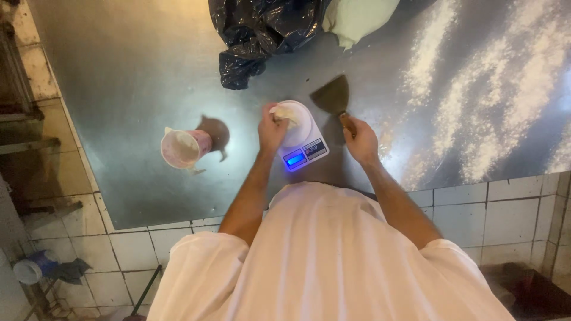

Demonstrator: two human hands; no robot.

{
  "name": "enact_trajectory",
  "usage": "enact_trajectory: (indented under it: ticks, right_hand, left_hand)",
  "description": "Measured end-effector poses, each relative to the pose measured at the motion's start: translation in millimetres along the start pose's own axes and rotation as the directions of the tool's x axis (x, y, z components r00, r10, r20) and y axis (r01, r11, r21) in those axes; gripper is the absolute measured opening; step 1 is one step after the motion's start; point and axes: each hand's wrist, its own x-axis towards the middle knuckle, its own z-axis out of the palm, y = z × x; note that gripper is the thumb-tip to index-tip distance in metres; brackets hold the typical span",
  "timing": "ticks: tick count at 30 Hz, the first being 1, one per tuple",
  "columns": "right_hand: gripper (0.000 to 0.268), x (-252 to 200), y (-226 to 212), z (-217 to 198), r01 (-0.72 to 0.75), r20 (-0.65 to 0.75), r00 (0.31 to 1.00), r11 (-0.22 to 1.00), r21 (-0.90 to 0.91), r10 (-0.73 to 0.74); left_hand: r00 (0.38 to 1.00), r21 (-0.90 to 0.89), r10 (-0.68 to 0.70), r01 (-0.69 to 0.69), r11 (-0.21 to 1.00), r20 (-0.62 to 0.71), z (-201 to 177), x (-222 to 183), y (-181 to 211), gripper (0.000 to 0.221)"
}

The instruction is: Portioning and weighing dough pieces before rolling them into balls on a floured surface

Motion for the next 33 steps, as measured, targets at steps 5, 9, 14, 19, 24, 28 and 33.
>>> enact_trajectory:
  ticks: [5, 9, 14, 19, 24, 28, 33]
  right_hand:
    - [0.042, -4.0, -28.3, 14.1, 0.276, 0.088, 0.954, 0.954, 0.119, -0.287]
    - [0.049, -21.6, -93.5, 23.9, 0.351, 0.058, 0.919, 0.878, 0.326, -0.389]
    - [0.038, -47.0, -153.9, 16.2, 0.047, 0.282, 0.919, 0.788, 0.614, -0.275]
    - [0.019, -74.9, -156.0, 44.3, 0.019, 0.144, 0.982, 0.823, 0.568, -0.122]
    - [0.014, -125.2, -202.7, 39.1, 0.281, -0.092, 0.959, 0.854, 0.438, -0.268]
    - [0.023, -163.2, -219.5, 51.6, 0.367, -0.076, 0.928, 0.857, 0.361, -0.365]
    - [0.034, -195.6, -188.1, 94.5, 0.282, 0.016, 0.954, 0.916, 0.287, -0.299]
  left_hand:
    - [0.978, -0.795, -0.209, 0.124, 0.594, -0.004, 6.7, -1.5, -53.1, 0.047]
    - [0.978, -0.979, -0.182, 0.132, 0.154, 0.103, 13.8, -22.5, -50.3, 0.026]
    - [0.990, -0.852, -0.121, 0.124, 0.509, 0.072, 12.0, -72.9, -15.0, 0.033]
    - [0.976, -0.722, -0.113, -0.056, 0.689, -0.184, -36.2, -140.2, 18.5, 0.056]
    - [0.919, -0.768, -0.228, -0.112, 0.631, -0.321, -46.7, -191.5, 39.0, 0.057]
    - [0.828, -0.889, -0.436, -0.152, 0.431, -0.352, -32.6, -192.0, -7.8, 0.057]
    - [0.782, -0.871, -0.484, -0.147, 0.469, -0.393, -28.1, -222.3, -52.4, 0.052]
